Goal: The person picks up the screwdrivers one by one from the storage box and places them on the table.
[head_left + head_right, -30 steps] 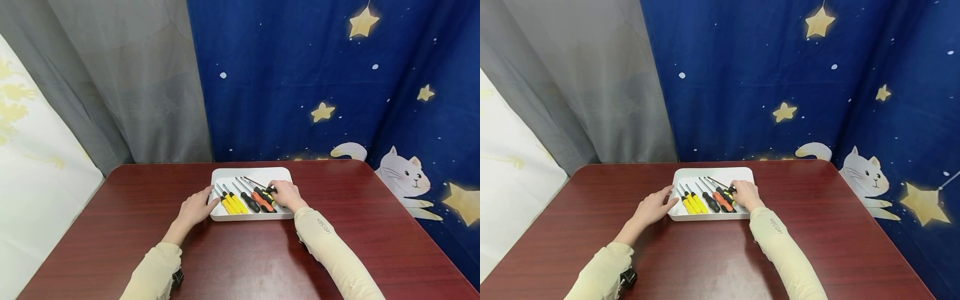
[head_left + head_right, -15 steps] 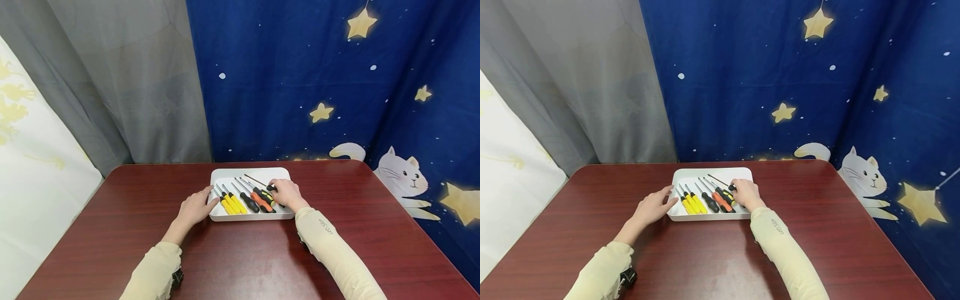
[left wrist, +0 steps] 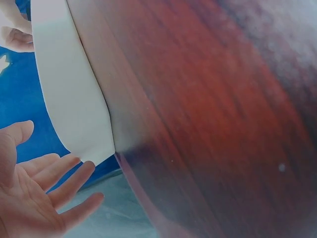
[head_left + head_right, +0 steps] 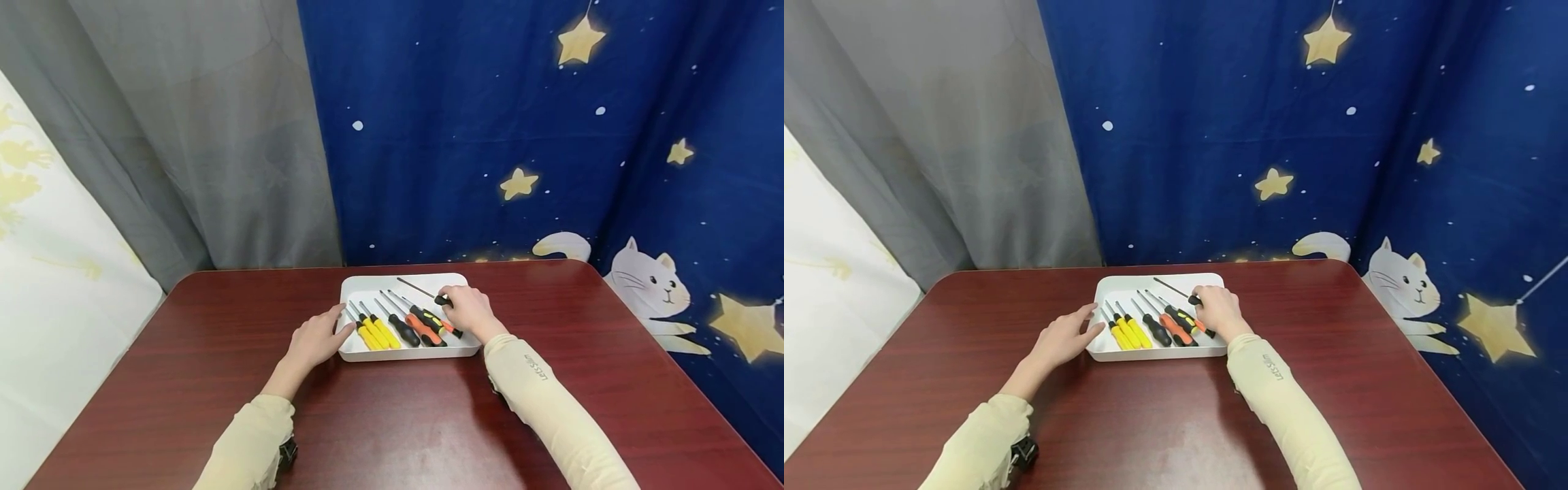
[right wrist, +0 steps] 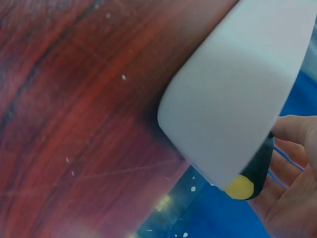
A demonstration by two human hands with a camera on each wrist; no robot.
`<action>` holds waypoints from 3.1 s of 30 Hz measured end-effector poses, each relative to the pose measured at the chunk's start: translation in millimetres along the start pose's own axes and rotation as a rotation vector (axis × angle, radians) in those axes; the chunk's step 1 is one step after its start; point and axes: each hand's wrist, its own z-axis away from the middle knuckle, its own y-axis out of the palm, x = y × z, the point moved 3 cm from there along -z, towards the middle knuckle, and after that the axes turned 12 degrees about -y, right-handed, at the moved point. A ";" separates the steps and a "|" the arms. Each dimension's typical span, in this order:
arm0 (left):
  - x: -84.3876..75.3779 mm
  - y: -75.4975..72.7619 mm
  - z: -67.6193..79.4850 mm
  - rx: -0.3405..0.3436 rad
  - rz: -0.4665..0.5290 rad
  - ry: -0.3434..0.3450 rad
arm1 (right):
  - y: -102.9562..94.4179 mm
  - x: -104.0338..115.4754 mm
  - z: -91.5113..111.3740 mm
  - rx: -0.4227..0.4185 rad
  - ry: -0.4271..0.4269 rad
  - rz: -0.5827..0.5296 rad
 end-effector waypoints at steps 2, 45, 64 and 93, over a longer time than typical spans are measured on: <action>-0.2 -0.1 -0.2 0.004 -0.002 -0.002 | -2.8 -0.1 0.4 -0.005 0.000 0.002; -1.3 -0.5 -1.4 0.015 -0.012 -0.002 | -56.7 -27.8 27.3 -0.101 -0.025 0.055; -1.3 -0.2 0.1 0.022 -0.023 -0.001 | -64.7 -58.8 50.9 -0.122 0.016 0.061; -3.8 -1.3 -0.6 0.001 -0.017 0.009 | -63.9 -108.6 89.7 -0.123 0.089 0.064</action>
